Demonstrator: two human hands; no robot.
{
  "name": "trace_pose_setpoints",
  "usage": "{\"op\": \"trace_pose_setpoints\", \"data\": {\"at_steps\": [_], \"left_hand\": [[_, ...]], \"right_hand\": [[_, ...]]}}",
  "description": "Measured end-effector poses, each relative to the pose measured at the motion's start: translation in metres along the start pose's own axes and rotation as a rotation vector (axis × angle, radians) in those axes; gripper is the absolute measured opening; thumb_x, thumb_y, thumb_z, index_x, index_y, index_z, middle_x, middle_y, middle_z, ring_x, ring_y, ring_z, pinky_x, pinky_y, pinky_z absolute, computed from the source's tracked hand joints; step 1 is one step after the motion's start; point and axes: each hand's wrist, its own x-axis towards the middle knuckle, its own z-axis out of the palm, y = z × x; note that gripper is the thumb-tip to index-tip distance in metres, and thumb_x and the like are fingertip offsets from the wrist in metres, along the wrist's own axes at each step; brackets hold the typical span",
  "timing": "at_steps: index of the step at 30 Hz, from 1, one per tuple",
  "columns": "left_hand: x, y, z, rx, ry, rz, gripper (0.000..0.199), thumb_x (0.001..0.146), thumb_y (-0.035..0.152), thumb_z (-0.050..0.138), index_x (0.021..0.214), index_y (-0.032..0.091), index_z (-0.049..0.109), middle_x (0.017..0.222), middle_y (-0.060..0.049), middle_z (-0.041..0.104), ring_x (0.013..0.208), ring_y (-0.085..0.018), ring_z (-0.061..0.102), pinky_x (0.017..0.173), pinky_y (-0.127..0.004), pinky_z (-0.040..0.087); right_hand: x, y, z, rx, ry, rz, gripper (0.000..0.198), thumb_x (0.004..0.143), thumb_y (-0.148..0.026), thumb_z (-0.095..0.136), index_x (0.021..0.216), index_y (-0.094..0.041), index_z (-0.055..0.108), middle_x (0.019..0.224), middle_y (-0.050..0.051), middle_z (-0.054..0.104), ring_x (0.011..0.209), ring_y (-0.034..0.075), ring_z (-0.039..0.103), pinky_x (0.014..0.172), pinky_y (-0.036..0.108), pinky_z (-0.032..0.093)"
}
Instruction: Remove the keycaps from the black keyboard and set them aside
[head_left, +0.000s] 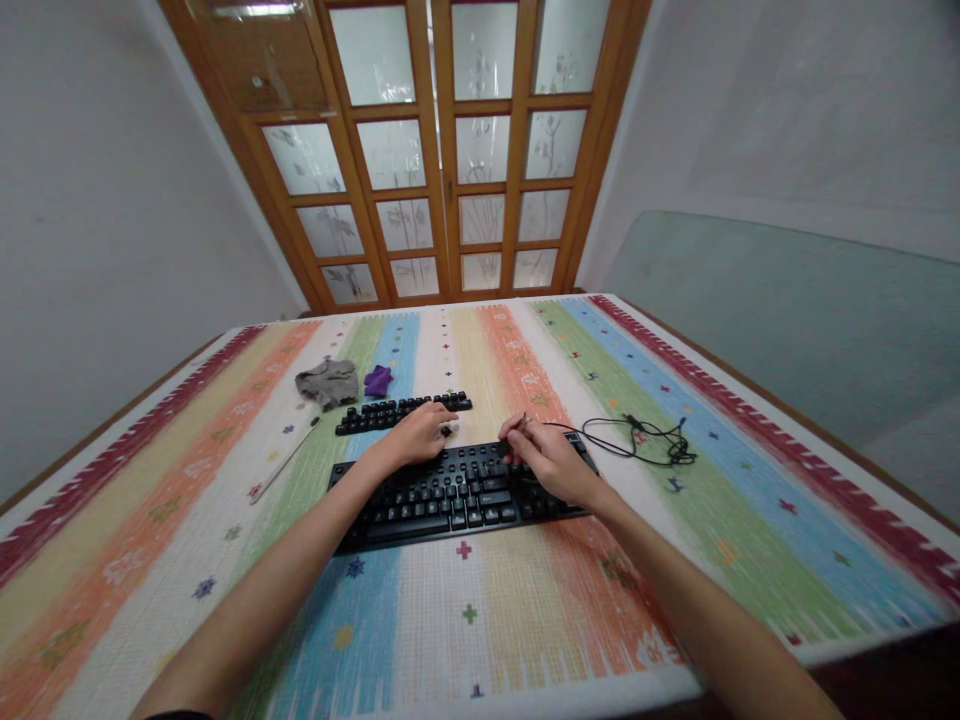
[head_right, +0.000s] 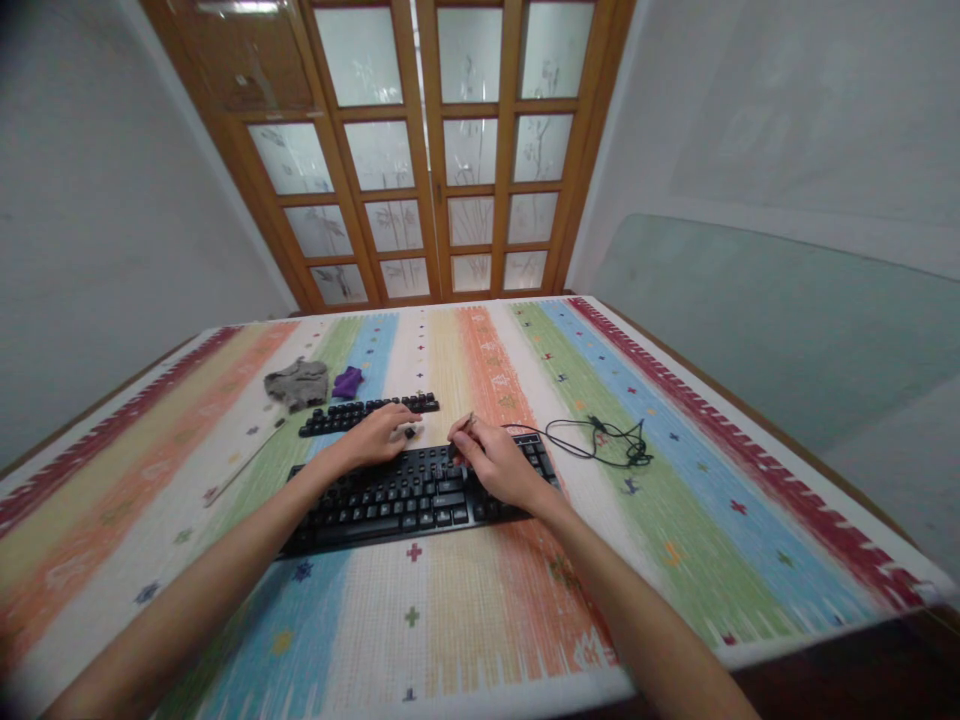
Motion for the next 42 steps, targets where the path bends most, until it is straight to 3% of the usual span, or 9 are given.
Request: {"op": "trace_pose_setpoints", "data": {"at_steps": [5,14,22,28,42], "left_hand": [[-0.001,-0.003,0.002,0.051,0.011,-0.07,0.03,0.079,0.019,0.063,0.109,0.013,0.066,0.102,-0.011,0.066,0.101,-0.025,0.06,0.092,-0.038,0.048],[0.001,-0.005,-0.003,-0.084,-0.014,-0.1,0.031,0.072,0.01,0.066,0.102,0.018,0.068,0.086,-0.001,0.07,0.082,-0.018,0.06,0.084,-0.031,0.048],[-0.003,-0.006,-0.004,-0.022,0.014,-0.075,0.031,0.071,0.015,0.07,0.102,0.013,0.069,0.096,-0.007,0.06,0.095,-0.023,0.057,0.09,-0.036,0.047],[0.0,-0.009,-0.005,0.025,-0.004,-0.035,0.012,0.074,0.016,0.066,0.084,0.018,0.072,0.093,-0.006,0.056,0.094,-0.022,0.055,0.091,-0.036,0.047],[0.003,-0.022,-0.005,0.203,0.078,-0.042,0.011,0.08,0.016,0.059,0.082,0.016,0.07,0.091,-0.008,0.055,0.091,-0.023,0.053,0.084,-0.036,0.047]], "right_hand": [[-0.001,0.0,0.0,-0.002,-0.01,0.002,0.027,0.1,-0.042,0.04,0.093,-0.02,0.053,0.076,0.002,0.061,0.07,0.017,0.062,0.068,0.03,0.046],[-0.002,0.0,-0.001,-0.014,-0.01,-0.008,0.028,0.1,-0.043,0.04,0.092,-0.02,0.053,0.074,0.002,0.06,0.069,0.017,0.061,0.069,0.031,0.046],[-0.002,-0.002,-0.001,-0.026,-0.01,-0.014,0.025,0.1,-0.039,0.041,0.09,-0.019,0.054,0.074,0.002,0.06,0.068,0.017,0.06,0.069,0.031,0.046],[-0.002,-0.002,-0.001,-0.04,-0.013,-0.019,0.024,0.1,-0.036,0.041,0.089,-0.019,0.054,0.076,0.002,0.06,0.07,0.017,0.061,0.069,0.031,0.045],[-0.003,-0.008,0.003,-0.07,-0.038,-0.031,0.032,0.1,-0.04,0.04,0.084,-0.018,0.055,0.077,0.003,0.06,0.068,0.015,0.058,0.069,0.029,0.044]]}}
